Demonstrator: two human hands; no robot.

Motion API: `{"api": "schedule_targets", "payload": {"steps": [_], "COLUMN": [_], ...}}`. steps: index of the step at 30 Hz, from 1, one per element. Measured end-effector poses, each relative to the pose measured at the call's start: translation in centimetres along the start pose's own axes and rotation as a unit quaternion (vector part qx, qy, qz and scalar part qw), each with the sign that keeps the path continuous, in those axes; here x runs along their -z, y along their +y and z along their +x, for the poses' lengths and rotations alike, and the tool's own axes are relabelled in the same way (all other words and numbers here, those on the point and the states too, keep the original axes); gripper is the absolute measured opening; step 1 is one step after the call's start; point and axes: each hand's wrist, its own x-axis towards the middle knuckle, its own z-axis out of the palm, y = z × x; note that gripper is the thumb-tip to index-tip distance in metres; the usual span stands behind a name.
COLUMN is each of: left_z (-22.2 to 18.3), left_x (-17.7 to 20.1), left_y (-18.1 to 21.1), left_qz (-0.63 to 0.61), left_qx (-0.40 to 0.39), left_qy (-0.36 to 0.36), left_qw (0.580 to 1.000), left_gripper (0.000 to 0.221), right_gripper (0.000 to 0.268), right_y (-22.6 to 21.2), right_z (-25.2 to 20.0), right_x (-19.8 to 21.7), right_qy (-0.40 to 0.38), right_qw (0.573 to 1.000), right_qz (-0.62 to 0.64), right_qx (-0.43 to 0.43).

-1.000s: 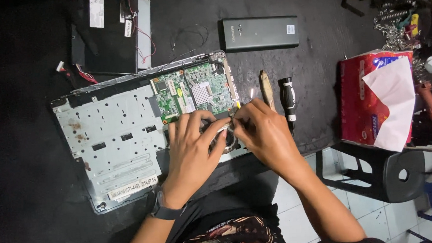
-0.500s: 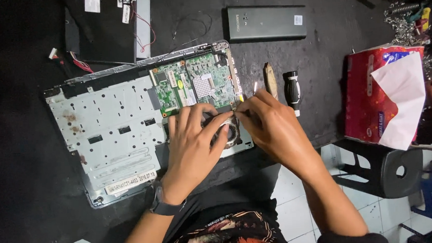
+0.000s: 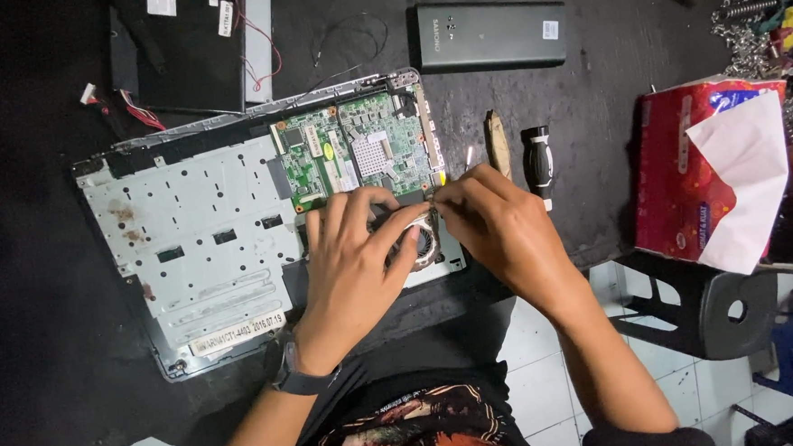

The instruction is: Removing and cleaning the cooling fan and heatsink from a laptop motherboard using a brush and screwdriver.

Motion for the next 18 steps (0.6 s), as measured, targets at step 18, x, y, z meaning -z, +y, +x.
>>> {"api": "schedule_targets", "payload": {"steps": [18], "left_z": [-0.03], "left_x": [-0.33], "left_y": [-0.27], "left_qz": [0.007], "left_qx": [-0.025], "left_qy": [0.031], "left_qw": [0.999], "left_gripper": [0.019], "right_gripper": [0.009], "right_y": [1.04], "right_z": [0.2], "right_x": [0.8], "right_qy": [-0.034], "right_qw": [0.946], "right_qz": [-0.281], "right_qx": [0.158]}}
